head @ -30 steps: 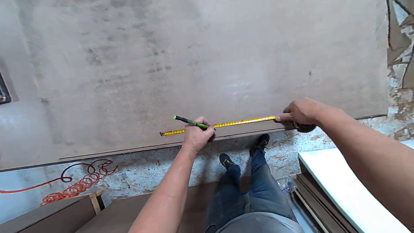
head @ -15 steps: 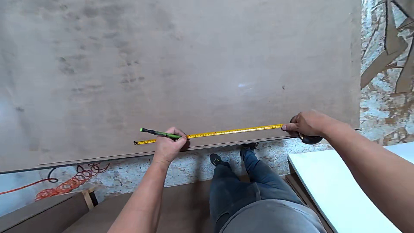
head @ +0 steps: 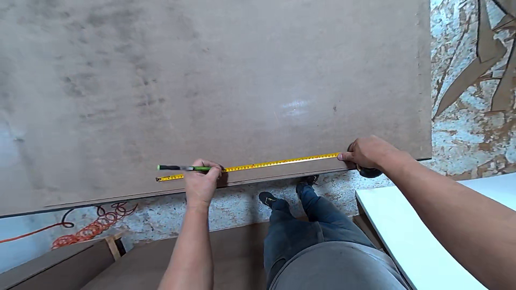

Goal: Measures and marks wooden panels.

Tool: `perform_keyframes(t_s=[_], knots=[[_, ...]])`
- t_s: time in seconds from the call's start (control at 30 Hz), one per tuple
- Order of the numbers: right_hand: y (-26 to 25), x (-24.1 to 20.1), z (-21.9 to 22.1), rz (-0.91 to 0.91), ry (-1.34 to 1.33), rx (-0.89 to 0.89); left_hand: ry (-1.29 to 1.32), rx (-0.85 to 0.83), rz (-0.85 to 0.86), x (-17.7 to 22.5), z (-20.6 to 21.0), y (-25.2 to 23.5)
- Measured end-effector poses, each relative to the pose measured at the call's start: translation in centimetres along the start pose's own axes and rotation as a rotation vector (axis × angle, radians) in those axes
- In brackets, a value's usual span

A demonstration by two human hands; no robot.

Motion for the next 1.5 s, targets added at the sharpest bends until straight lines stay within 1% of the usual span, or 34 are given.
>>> perform_keyframes(t_s=[0.03, 0.1, 0.2, 0.27, 0.37, 0.5, 0.83, 1.33, 1.43, 1.5], knots=[[0.0, 0.0, 0.0, 0.001, -0.001, 0.001, -0.013, 0.016, -0.007, 1.2, 1.2, 0.7], [-0.1, 0.1, 0.1, -0.002, -0.005, 0.007, -0.023, -0.015, 0.031, 3.9, 4.5, 2.3], [-0.4, 0.2, 0.2, -0.002, -0.009, 0.01, 0.065, -0.132, 0.194, 7.2, 10.1, 4.0], [-0.4, 0.1, 0.2, 0.003, -0.007, 0.005, 0.127, -0.175, 0.29, 8.2, 12.8, 4.1], [-0.1, 0.0, 0.2, 0.012, -0.018, 0.015, 0.156, -0.18, 0.304, 8.2, 14.8, 3.6], [0.0, 0.1, 0.2, 0.019, -0.035, 0.023, 0.131, -0.138, 0.301, 8.2, 15.1, 3.3], [-0.2, 0.1, 0.2, 0.012, -0.037, 0.024, 0.121, -0.099, 0.342, 7.9, 15.4, 3.3], [0.0, 0.3, -0.1, 0.023, -0.029, 0.005, 0.074, -0.131, 0.364, 8.1, 15.5, 2.9], [-0.3, 0.6, -0.1, 0.021, -0.026, 0.02, 0.1, -0.126, 0.362, 8.1, 15.9, 2.8], [-0.3, 0.1, 0.3, 0.007, -0.051, 0.04, 0.05, -0.148, 0.35, 8.1, 15.3, 3.0]])
Point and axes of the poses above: each hand's wrist, its own y-axis away from the middle knuckle, its own z-axis out of the palm, x = y × z, the point moved 4 cm from there along -y, towards the middle knuckle, and after that the axes turned 8 degrees about z, right-handed, at the moved point
